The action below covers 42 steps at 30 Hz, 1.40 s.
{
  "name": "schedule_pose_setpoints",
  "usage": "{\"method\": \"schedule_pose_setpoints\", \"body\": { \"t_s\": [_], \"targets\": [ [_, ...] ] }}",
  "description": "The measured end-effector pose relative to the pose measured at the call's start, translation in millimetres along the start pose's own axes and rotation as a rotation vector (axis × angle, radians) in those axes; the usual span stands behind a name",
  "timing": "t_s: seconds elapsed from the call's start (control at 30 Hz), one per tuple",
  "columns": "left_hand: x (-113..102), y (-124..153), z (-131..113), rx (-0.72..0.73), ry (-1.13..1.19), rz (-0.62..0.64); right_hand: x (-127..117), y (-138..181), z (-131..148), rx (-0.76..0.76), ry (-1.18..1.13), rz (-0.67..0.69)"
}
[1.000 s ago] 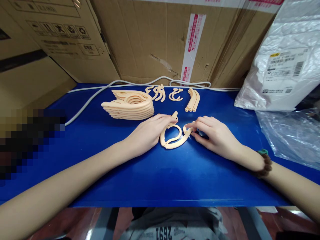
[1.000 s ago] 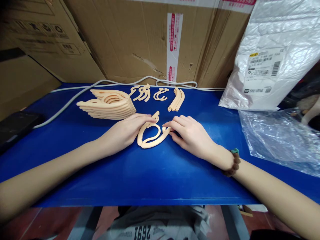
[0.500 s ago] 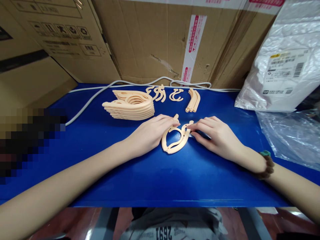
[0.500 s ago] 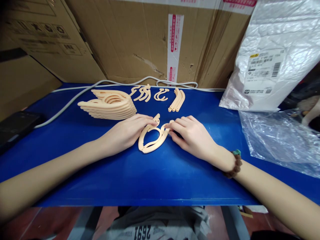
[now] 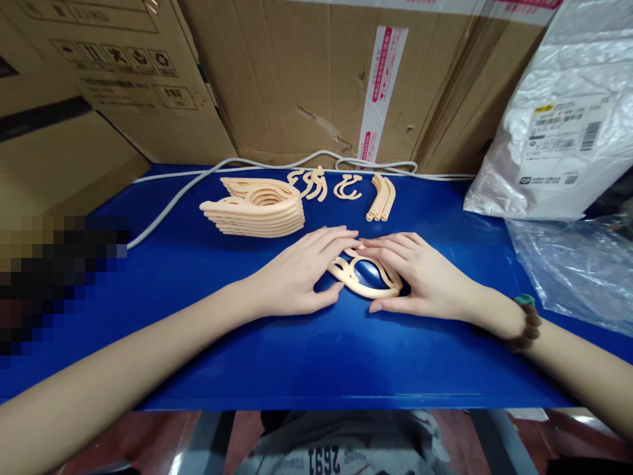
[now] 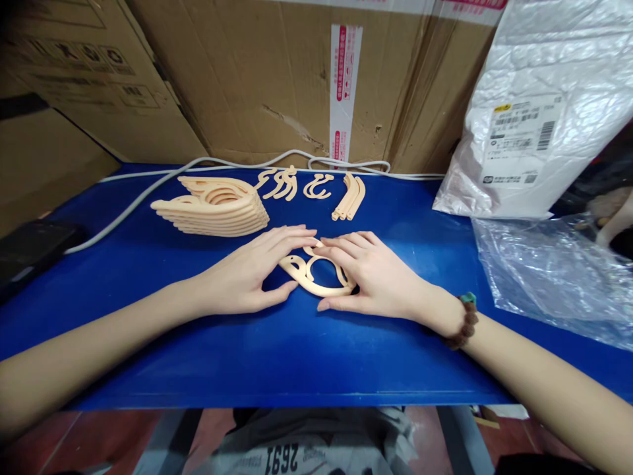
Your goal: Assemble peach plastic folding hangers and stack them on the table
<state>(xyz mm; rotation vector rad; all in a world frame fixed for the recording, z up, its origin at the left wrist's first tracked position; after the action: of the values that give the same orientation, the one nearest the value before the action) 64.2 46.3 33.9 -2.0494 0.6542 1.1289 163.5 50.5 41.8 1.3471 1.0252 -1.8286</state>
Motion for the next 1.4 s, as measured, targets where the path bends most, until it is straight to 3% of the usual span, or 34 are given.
{"method": "schedule_pose_setpoints", "body": {
  "t_s": [0.17, 0.4, 0.87, 1.0, 1.1, 1.2, 1.33, 1.4],
  "targets": [
    [3.8, 0.6, 1.8, -0.03, -0.017, 0.038, 10.6, 0.6, 2.2, -0.023, -0.046, 0.079],
    [-1.8, -2.4, 6.5, -0.089, -0.116, 0.027, 1.8, -0.6, -8.1, 0.071, -0.044, -0.005],
    [-2.6, -2.8, 0.2, -0.044, -0.015, 0.013, -9.1, 0.5, -0.3, 0.022, -0.092, -0.067],
    [-10.0, -2.7, -5.2, -0.025, -0.07, -0.024, -23.5, 4.7, -9.3, 0.077, -0.196, -0.178],
    [-27.9, -4.1, -8.9, -0.015, -0.119, -0.082, -36.5, 12.2, -23.9, 0.17, -0.337, -0.32],
    [-61.9, -4.4, -9.4, -0.024, -0.175, -0.194, -42.2, 18.6, -36.1, 0.249, -0.417, -0.418],
    [-114.6, 4.0, 6.2, -0.071, -0.224, -0.335, -28.3, 12.8, -35.1, 0.264, -0.335, -0.288],
    [-130.9, 10.3, 25.3, -0.109, -0.185, -0.317, -17.3, 8.0, -28.8, 0.222, -0.233, -0.18]
  ]
}}
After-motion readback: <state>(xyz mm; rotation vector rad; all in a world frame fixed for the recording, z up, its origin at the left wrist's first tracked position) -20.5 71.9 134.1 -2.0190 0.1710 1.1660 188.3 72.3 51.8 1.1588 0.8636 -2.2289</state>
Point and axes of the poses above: each hand's wrist, its own y-axis away from the middle knuckle, its own x-axis out of the palm, z = x × y, the point moved 10 cm from there along -y, towards the middle knuckle, and after that the axes turned 1 degree about x, right-handed, at the moved point
